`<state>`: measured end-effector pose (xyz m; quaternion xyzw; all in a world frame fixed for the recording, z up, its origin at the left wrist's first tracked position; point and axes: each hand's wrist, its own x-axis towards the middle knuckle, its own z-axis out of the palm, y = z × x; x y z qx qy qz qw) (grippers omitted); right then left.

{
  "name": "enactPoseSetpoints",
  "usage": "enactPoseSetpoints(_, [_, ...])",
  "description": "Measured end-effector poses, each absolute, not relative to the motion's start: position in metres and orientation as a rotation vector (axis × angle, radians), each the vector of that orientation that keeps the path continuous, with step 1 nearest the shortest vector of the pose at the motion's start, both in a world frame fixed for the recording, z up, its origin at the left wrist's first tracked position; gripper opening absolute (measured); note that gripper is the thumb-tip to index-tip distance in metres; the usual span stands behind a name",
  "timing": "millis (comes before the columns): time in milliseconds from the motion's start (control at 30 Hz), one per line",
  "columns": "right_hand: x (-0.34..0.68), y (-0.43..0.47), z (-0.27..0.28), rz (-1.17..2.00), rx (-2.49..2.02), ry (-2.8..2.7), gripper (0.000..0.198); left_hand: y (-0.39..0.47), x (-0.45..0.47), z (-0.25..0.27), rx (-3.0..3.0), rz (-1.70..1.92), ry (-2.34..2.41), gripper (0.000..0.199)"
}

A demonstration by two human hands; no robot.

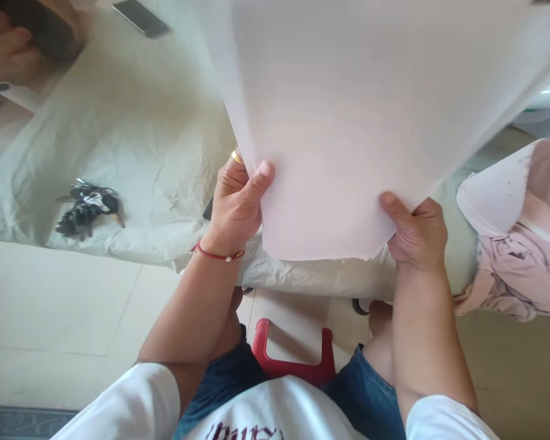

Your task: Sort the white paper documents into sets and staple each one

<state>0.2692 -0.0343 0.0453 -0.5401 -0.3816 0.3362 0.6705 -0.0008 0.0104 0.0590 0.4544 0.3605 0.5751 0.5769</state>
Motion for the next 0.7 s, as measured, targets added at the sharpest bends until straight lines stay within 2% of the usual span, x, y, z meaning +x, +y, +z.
enactPoseSetpoints(100, [0.272,-0.036,0.054,0.534,-1.086,-0.926,0.043,0.006,-0.009,0.068,1.072,1.293,0.814,0.061])
enactPoseSetpoints(167, [0.277,-0.036,0.055,0.502,-1.035,-0.966,0.044,0.006,-0.014,0.070,1.056,1.242,0.778,0.058])
enactPoseSetpoints(300, [0.287,-0.036,0.044,0.644,-1.083,-1.013,0.048,0.010,-0.018,0.066,1.017,1.158,0.754,0.057])
enactPoseSetpoints(433, [0.292,-0.037,0.032,0.737,-1.123,-0.975,0.050,0.016,-0.019,0.058,1.239,0.989,0.651,0.049])
enactPoseSetpoints(600, [0.309,-0.045,0.025,0.858,-1.151,-0.983,0.068,0.019,-0.026,0.053,1.384,0.783,0.619,0.042])
enactPoseSetpoints(700, [0.319,-0.052,0.018,0.906,-1.276,-1.066,0.071,0.017,-0.027,0.047,1.450,0.762,0.619,0.032])
